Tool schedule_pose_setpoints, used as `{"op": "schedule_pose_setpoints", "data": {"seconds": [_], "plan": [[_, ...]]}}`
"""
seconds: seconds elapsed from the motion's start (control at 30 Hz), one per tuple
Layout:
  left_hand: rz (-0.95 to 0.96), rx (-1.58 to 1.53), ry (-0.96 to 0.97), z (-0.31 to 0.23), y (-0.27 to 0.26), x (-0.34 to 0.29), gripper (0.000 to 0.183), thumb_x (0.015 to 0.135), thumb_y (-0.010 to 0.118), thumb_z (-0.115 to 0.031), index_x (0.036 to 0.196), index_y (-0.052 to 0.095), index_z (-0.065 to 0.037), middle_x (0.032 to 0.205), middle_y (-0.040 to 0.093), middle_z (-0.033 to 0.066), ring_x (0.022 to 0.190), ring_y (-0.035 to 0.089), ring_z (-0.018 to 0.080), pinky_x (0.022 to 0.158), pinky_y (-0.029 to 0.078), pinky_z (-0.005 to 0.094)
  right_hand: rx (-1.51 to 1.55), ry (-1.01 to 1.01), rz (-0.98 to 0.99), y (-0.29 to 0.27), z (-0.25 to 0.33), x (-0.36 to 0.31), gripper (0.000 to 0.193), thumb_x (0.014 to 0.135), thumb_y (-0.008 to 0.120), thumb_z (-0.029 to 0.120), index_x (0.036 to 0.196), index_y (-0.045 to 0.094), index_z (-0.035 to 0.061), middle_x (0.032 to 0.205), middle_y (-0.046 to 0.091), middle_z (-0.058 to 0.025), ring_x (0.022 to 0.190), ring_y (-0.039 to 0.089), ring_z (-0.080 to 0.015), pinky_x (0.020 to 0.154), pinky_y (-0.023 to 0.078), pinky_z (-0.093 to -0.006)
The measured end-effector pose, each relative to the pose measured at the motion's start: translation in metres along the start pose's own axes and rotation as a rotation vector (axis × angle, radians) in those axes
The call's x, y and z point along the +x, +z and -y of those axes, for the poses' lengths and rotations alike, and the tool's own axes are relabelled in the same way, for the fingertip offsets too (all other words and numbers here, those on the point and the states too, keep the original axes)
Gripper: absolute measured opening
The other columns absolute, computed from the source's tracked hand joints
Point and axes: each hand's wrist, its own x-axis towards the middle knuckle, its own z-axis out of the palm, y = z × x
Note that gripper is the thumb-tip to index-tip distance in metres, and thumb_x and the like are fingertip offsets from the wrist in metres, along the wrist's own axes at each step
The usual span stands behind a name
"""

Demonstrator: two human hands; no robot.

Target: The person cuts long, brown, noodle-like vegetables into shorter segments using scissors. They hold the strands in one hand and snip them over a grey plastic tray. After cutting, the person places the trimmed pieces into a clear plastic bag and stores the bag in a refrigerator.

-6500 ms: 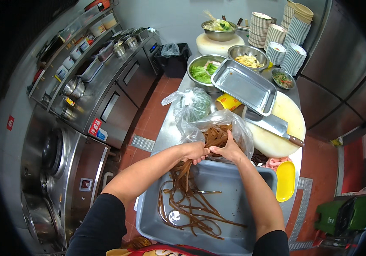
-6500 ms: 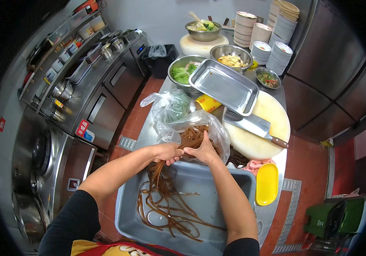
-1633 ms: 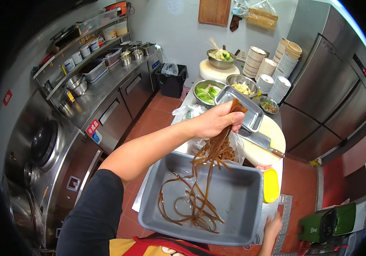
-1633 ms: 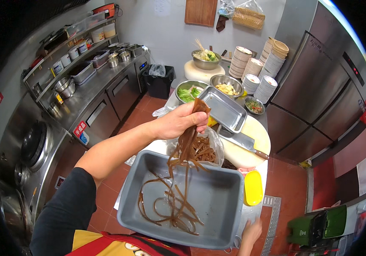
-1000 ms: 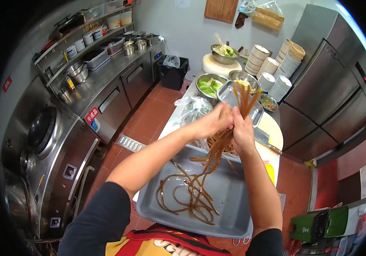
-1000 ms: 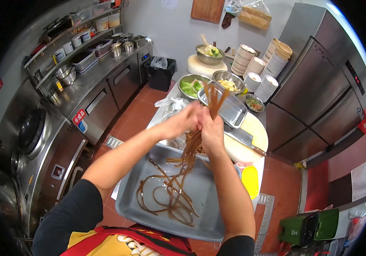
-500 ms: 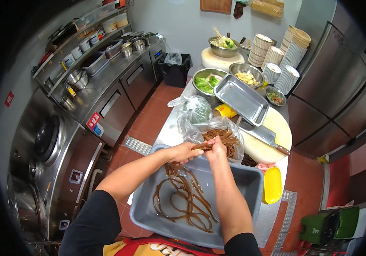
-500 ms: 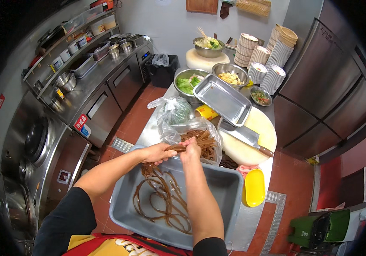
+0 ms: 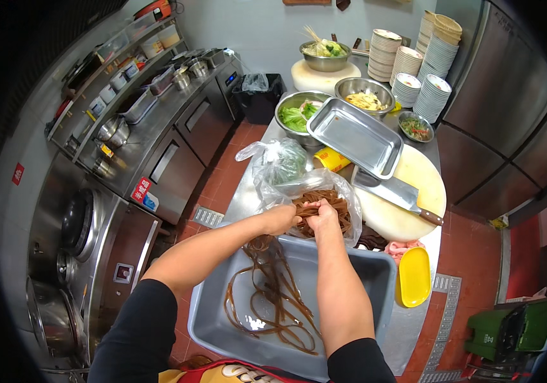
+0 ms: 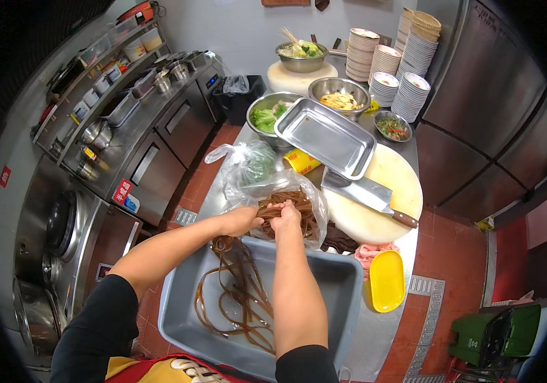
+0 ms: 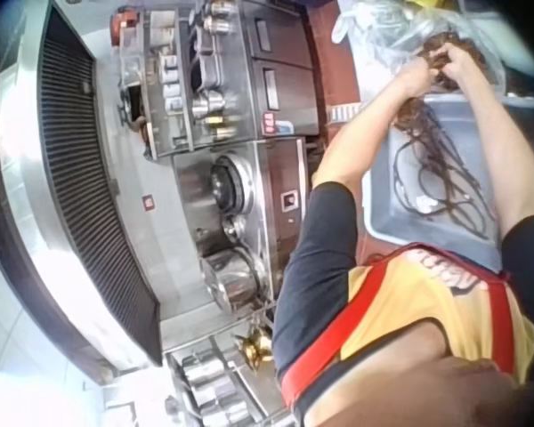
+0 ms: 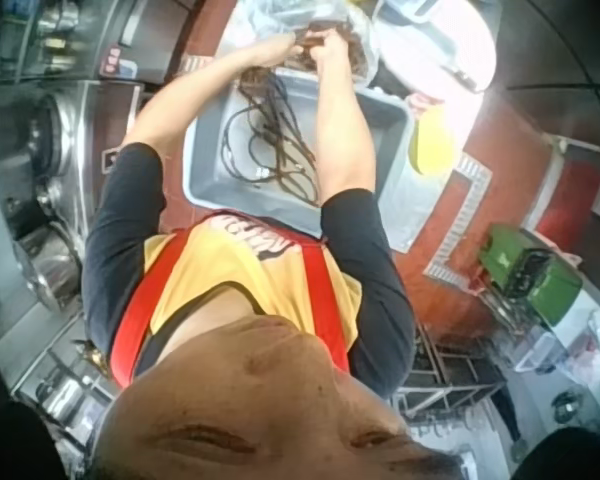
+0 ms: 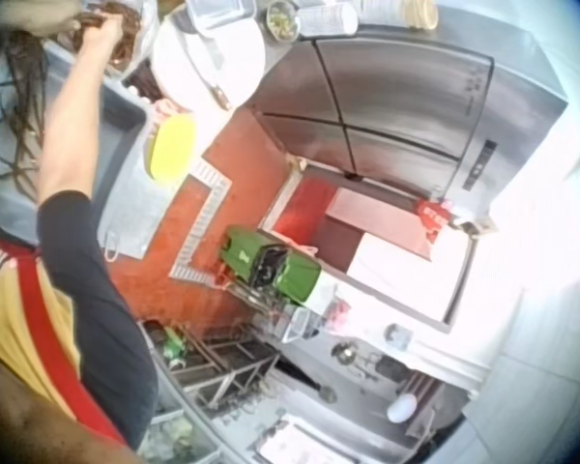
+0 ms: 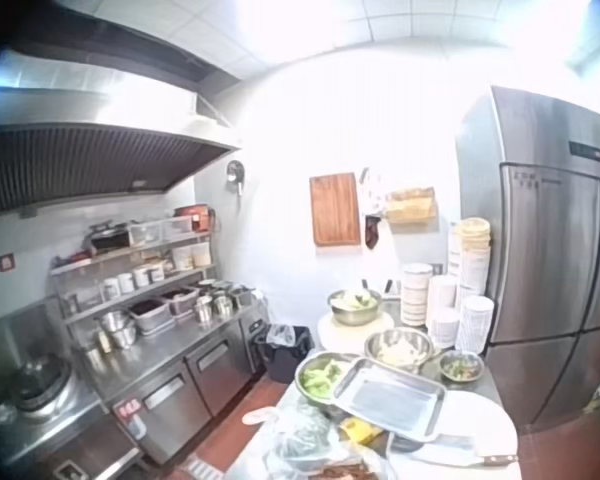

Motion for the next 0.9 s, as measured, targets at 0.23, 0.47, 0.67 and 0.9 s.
{"op": "schedule_pose_setpoints", "data": {"seconds": [0.23, 0.47, 0.67, 0.9], "plan": [[0.064, -0.008, -0.025, 0.049, 0.020, 0.023, 0.035, 0.093, 0.048, -0.024, 0.088, 0.061, 0.008, 0.082, 0.063, 0.0268, 0.082, 0.063, 0.0380, 0.074, 0.048, 0.0435, -0.666, 0.051, 0.166, -0.012, 0.044, -0.105, 0.061, 0.092, 0.060, 0.030, 0.135, 0.035, -0.0049, 0.135, 0.043, -0.0235, 0.123, 0.046, -0.0343, 0.107, 0.032, -0.0437], [0.288, -0.254, -0.176, 0.043, 0.009, 0.029, 0.029, 0.099, 0.043, -0.026, 0.087, 0.049, 0.000, 0.068, 0.048, 0.0043, 0.056, 0.049, 0.0137, 0.049, 0.046, 0.0302, -1.144, -1.189, -0.345, -0.206, 0.110, -0.289, 0.021, 0.090, 0.054, 0.005, 0.109, 0.056, -0.0040, 0.105, 0.062, -0.0133, 0.092, 0.060, -0.0216, 0.085, 0.046, -0.0304], [0.276, -0.273, -0.132, 0.025, -0.006, 0.031, 0.029, 0.099, 0.043, -0.027, 0.090, 0.051, -0.001, 0.073, 0.048, 0.0029, 0.059, 0.049, 0.0121, 0.048, 0.046, 0.0277, -1.587, -0.712, -0.668, -0.384, 0.031, -0.327, 0.024, 0.090, 0.048, 0.002, 0.113, 0.054, -0.0015, 0.112, 0.054, -0.0186, 0.104, 0.053, -0.0290, 0.088, 0.043, -0.0357], [0.348, -0.413, -0.207, 0.025, -0.013, 0.044, 0.027, 0.099, 0.044, -0.027, 0.089, 0.051, -0.003, 0.072, 0.046, 0.0009, 0.054, 0.045, 0.0092, 0.044, 0.043, 0.0245, -1.552, -0.825, -0.732, -0.410, 0.001, -0.308, 0.037, 0.089, 0.051, 0.006, 0.125, 0.045, -0.0003, 0.124, 0.045, -0.0232, 0.113, 0.046, -0.0365, 0.096, 0.039, -0.0382]]}}
